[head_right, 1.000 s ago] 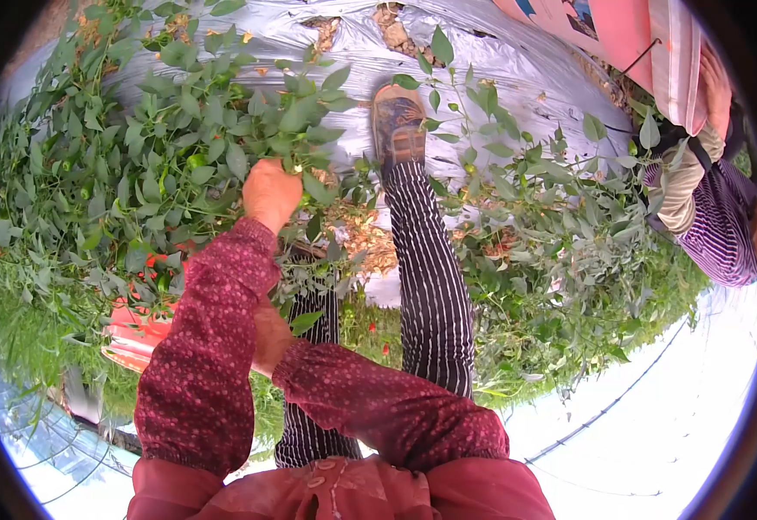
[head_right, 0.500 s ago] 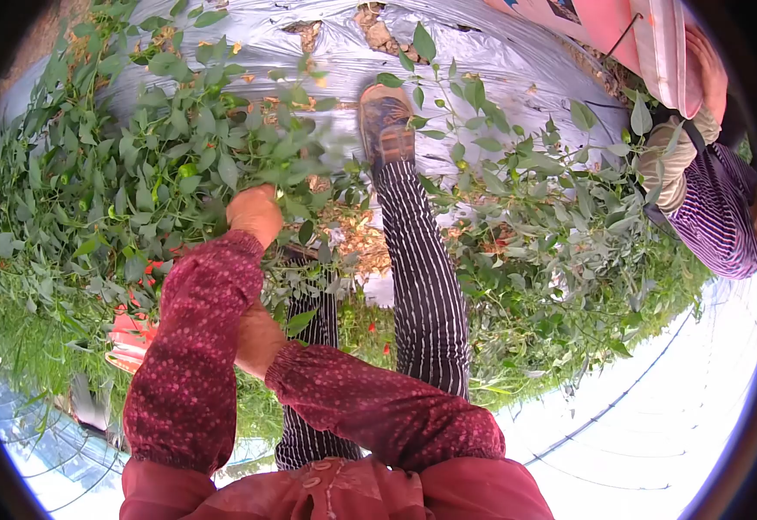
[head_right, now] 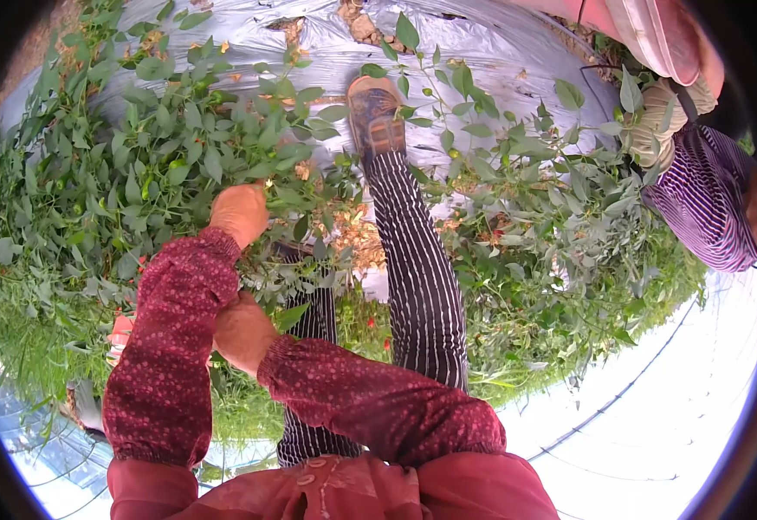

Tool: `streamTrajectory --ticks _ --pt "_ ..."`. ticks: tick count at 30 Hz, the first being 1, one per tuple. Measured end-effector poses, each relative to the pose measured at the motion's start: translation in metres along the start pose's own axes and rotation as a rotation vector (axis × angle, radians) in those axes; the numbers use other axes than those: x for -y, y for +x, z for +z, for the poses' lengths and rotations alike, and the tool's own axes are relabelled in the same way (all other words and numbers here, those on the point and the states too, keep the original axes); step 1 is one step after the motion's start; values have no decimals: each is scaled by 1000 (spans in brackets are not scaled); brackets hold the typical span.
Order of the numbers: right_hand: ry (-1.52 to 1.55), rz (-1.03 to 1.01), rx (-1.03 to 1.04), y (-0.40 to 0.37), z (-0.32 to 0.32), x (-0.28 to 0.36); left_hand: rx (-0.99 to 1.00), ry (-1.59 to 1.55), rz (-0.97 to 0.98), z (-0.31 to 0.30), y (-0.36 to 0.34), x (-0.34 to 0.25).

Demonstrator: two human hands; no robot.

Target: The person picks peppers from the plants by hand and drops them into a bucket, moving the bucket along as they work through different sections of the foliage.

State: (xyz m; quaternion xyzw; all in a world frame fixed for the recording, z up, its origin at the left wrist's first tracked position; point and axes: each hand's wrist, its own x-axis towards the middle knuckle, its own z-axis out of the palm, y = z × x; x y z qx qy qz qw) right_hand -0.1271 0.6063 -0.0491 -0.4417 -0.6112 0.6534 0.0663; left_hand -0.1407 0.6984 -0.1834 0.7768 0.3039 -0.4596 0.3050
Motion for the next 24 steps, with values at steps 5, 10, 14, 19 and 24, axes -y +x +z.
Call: streamTrajectory --ticks 5,10,14,19,24 --pt "-13 137 -296 -1 -11 10 18 -295 247 -26 -17 5" --pt "-62 156 -361 3 -6 12 -13 -362 194 -31 -32 9" --pt "-57 36 -178 -1 0 7 -120 -131 258 -14 -29 -1" --pt "31 95 -194 -1 -14 12 -253 -282 216 -24 -15 -2" --pt "-96 152 -366 9 3 12 -80 -416 267 -28 1 5"
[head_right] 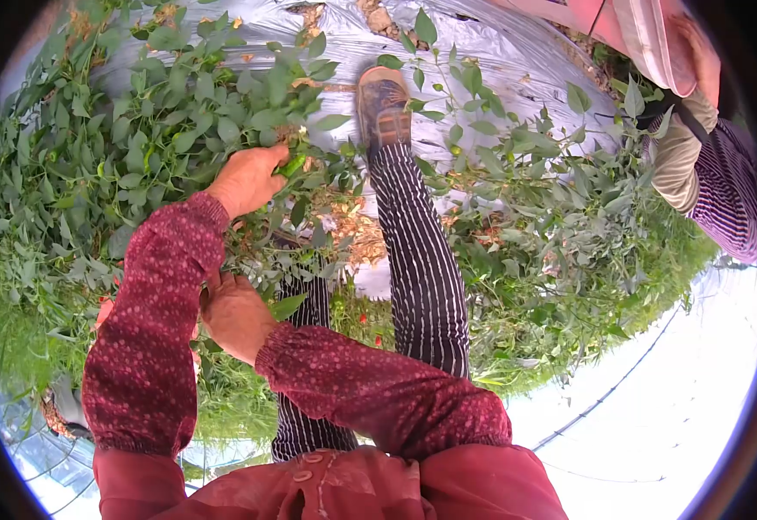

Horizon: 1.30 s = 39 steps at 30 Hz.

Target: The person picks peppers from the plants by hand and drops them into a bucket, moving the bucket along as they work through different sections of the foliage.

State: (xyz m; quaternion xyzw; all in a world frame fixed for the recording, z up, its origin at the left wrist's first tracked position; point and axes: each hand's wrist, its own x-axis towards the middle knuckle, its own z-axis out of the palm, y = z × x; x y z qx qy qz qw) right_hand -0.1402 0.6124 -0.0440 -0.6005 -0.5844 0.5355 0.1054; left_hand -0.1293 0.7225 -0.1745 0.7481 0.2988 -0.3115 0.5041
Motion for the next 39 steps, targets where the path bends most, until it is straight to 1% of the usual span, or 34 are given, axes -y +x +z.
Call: streamTrajectory --ticks 2,3,5,6,8,10,11,12,13,14,15,16,17,18,20,22,24,26,28,30,31,32,33,34,36,37,38,39 --pt "-42 -1 112 -1 -2 0 116 0 -43 1 2 1" --pt "-43 1 115 -1 -1 1 116 -3 -42 1 2 3" --pt "20 16 43 0 -2 2 145 -151 -88 -3 0 7" --pt "19 16 44 0 -3 2 145 -152 -89 -7 -2 8" --pt "-1 31 81 1 -5 3 170 -250 -171 -18 -8 9" --pt "-8 25 46 1 -3 3 187 -256 -166 -21 -14 11" --pt "-15 19 11 0 -2 2 134 -293 -136 -17 -18 15" --pt "-11 23 18 0 -1 2 81 -332 -108 -11 -21 19" --pt "-35 16 11 -1 1 2 -43 -315 -51 -3 -26 21" --pt "-58 10 4 -2 1 2 -31 -323 -54 -4 -28 16" --pt "-56 17 58 -2 0 2 1 -518 -7 -13 -30 6" --pt "-45 24 63 -3 5 2 36 -710 37 -21 -34 -1" --pt "-9 30 40 -4 10 3 23 -702 -48 -26 -38 -2" --pt "14 25 10 -2 10 2 13 -699 -54 -33 -47 -4" --pt "11 4 23 -3 6 1 -38 -844 -52 -42 -81 -16" --pt "2 26 159 -4 3 4 -264 -958 -118 -50 -136 -25" --pt "28 19 120 -2 5 4 -342 -1095 -364 -54 -204 -13" --pt "-5 9 37 -3 12 3 -530 -1206 -384 -35 -275 11" --pt "-25 1 56 -3 12 4 -550 -1146 -684 -22 -342 25" --pt "-50 -3 77 -3 11 4 -601 -1049 -857 5 -395 45" --pt "-42 -2 60 -3 12 4 -600 -1050 -857 35 -450 74" --pt "-32 0 42 -3 12 5 -628 -919 -887 63 -491 105" --pt "-33 1 41 -3 11 5 -655 -788 -914 81 -493 148" --pt "-31 6 75 -3 11 6 -655 -788 -912 100 -502 169" --pt "-41 14 103 -2 6 5 -578 -361 -857 110 -479 175" --pt "-41 12 108 -2 4 6 -623 -58 -836 114 -474 173" --pt "-40 13 115 -2 3 6 -619 -63 -828 99 -458 161" --pt "-27 9 83 -3 4 5 -628 -50 -976 84 -444 151"
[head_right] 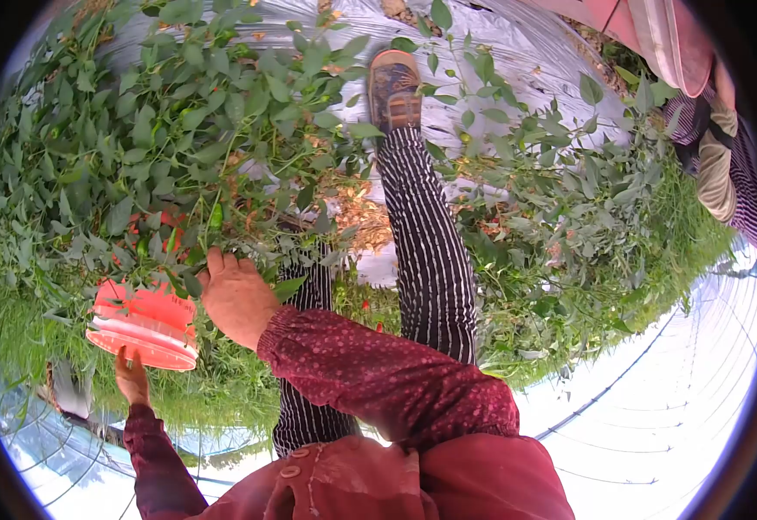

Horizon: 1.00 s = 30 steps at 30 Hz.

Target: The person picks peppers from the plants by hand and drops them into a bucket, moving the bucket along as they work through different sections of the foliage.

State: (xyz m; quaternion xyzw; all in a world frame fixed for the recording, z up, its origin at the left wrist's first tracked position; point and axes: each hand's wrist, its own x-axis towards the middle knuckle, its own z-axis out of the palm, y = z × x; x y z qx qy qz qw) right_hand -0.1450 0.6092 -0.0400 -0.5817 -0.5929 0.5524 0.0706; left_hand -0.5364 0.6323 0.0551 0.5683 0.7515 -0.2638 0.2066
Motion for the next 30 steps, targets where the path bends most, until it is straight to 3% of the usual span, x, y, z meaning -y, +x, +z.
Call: streamTrajectory --ticks 1,2,4,6,7,8,9,10,11,12,13,14,15,16,20,21,22,23,25,26,27,28,30 --pt "-2 8 1 0 1 -2 -32 49 -137 -6 3 -23" --pt "19 10 -22 0 2 -2 -130 -150 63 -9 -1 -53" --pt "39 3 -40 -1 5 -2 -36 -483 115 -36 -20 -177" --pt "-29 19 -52 -4 12 -1 144 -687 344 -50 -26 -287" --pt "-30 13 -55 -6 19 -3 420 -695 404 -47 -20 -330" --pt "479 -2 -160 -9 31 -5 462 -551 741 -18 -7 -356" --pt "988 -18 -261 -12 39 -6 546 -556 803 15 -3 -389" --pt "1128 138 -26 -13 44 -5 702 -373 911 51 8 -404" --pt "1371 84 -133 -17 31 -3 788 -299 891 102 15 -411" --pt "1063 11 -191 -17 42 -6 918 -122 818 142 22 -419" --pt "758 -58 -237 -18 54 -7 910 -50 726 177 27 -417" --pt "757 -67 -233 -21 55 -7 896 23 637 210 32 -414" --pt "1602 220 -157 -23 55 -6 887 21 633 238 39 -405" --pt "2430 570 -31 -27 55 -3 926 -116 495 261 45 -391" --pt "2231 684 -40 -37 44 -5 1022 -667 -76 357 67 -324" --pt "2216 899 24 -35 33 -4 1022 -670 -80 382 70 -309" --pt "2187 1111 86 -33 25 -4 993 -875 -150 413 57 -293" --pt "2184 1112 86 -31 23 -5 955 -1080 -221 436 48 -275" --pt "2342 1336 42 -32 21 -6 853 -1487 -368 509 74 -277" --pt "2341 1343 40 -35 28 -6 791 -1684 -446 534 71 -263" --pt "2298 1078 32 -40 41 -6 714 -1876 -524 554 70 -245" --pt "2236 814 25 -41 49 -5 710 -1874 -523 509 70 -265" --pt "2390 790 -1 -37 51 0 656 -1738 -500 418 49 -305"
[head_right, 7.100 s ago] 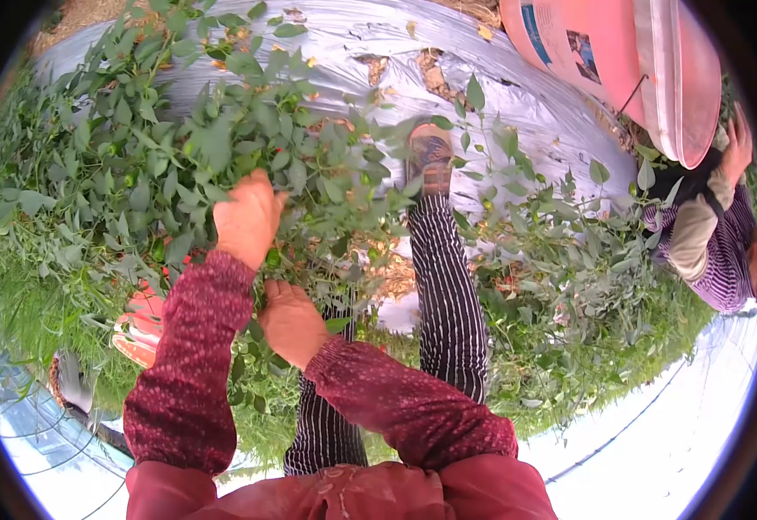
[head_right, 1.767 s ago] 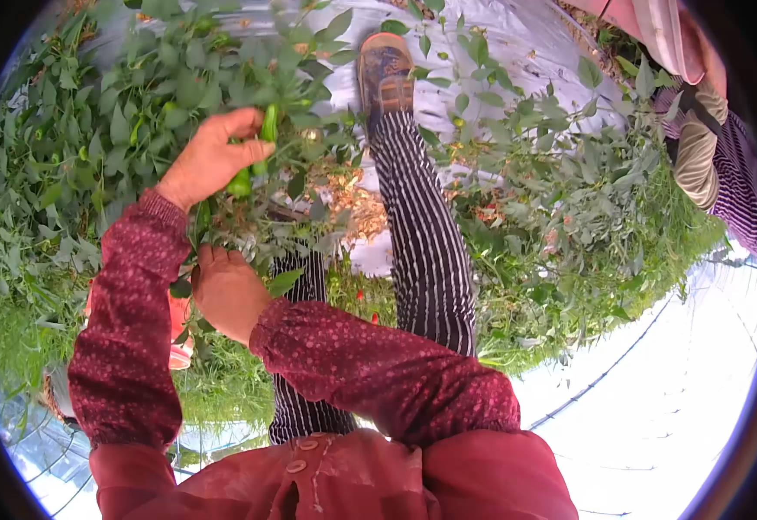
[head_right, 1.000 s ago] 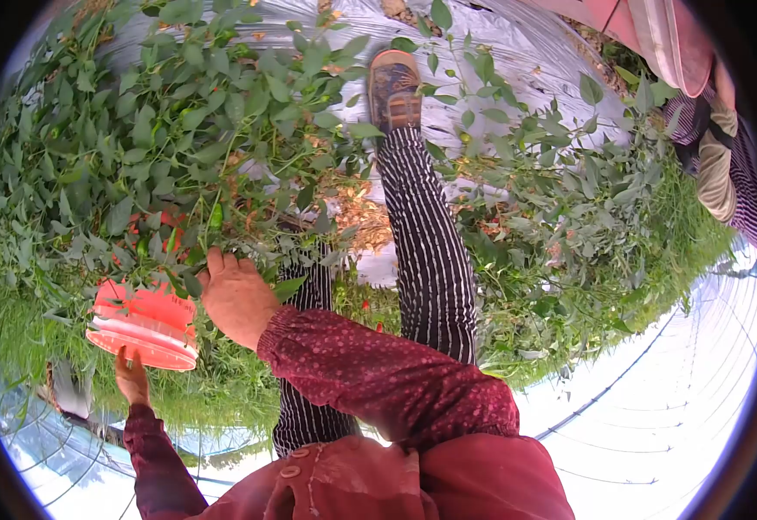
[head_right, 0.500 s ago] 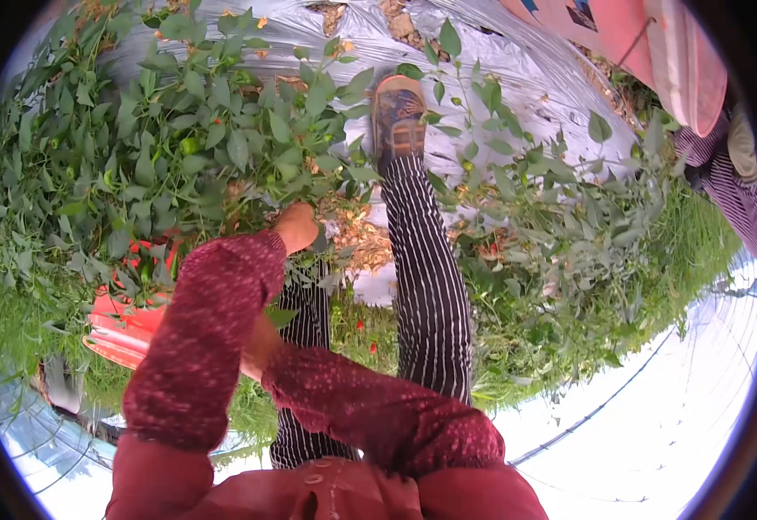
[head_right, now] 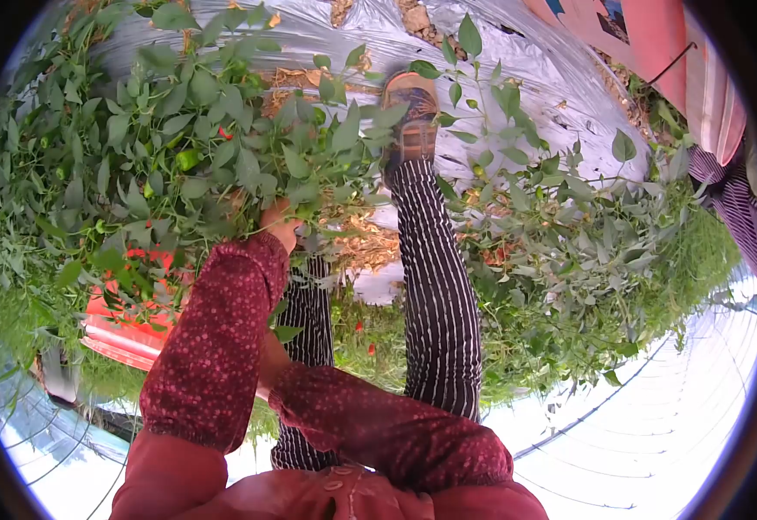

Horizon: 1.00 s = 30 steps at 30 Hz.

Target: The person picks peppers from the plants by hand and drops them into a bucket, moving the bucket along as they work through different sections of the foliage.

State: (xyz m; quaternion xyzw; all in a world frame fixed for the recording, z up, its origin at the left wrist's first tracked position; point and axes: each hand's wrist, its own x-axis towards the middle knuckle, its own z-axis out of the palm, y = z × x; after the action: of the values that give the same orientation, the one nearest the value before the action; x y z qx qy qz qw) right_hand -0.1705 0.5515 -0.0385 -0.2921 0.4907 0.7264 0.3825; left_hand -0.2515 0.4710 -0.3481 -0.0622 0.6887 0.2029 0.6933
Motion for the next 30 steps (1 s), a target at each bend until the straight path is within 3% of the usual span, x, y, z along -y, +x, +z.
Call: streamTrajectory --ticks 2,4,5,6,7,8,10,13,14,15,17,18,20,21,23,25,26,27,28,30 --pt "139 0 39 3 -4 -4 -54 126 25 70 -57 -56" --pt "586 84 388 6 -13 -10 -83 190 37 129 -98 -100" --pt "585 82 389 4 -8 -6 -126 388 -69 149 -105 -110" --pt "330 38 247 -2 3 -1 -170 585 -182 157 -108 -113" --pt "82 -2 100 -6 9 0 -173 588 -191 158 -113 -116" --pt "89 0 96 -4 6 -5 -128 588 -225 153 -114 -118" --pt "663 113 341 5 -1 -10 73 514 -266 135 -112 -124" --pt "584 92 246 5 2 -10 -22 615 -232 141 -107 -119" --pt "587 91 240 6 4 -8 -8 1027 -19 82 -61 -82" --pt "518 52 262 5 7 -6 -8 1026 -27 72 -53 -82" --pt "452 13 280 5 12 -4 103 1368 -102 71 -56 -87" --pt "485 71 226 5 16 -1 105 1368 -102 82 -63 -94" --pt "522 127 168 5 17 -1 -68 1190 -322 127 -96 -121" --pt "554 78 285 7 18 -3 -154 1095 -424 146 -111 -134" --pt "582 28 404 10 24 -1 -155 1176 -409 162 -123 -150" --pt "-607 -422 320 14 34 4 -68 1338 -386 170 -129 -164" --pt "-606 -424 323 15 35 6 -67 1375 -323 151 -114 -160" --pt "-873 -460 296 17 35 8 -69 1377 -318 125 -95 -150" --pt "-1143 -498 266 18 37 12 248 1899 -99 102 -75 -141" --pt "-1079 -510 313 21 36 14 989 2812 522 93 -48 -143"
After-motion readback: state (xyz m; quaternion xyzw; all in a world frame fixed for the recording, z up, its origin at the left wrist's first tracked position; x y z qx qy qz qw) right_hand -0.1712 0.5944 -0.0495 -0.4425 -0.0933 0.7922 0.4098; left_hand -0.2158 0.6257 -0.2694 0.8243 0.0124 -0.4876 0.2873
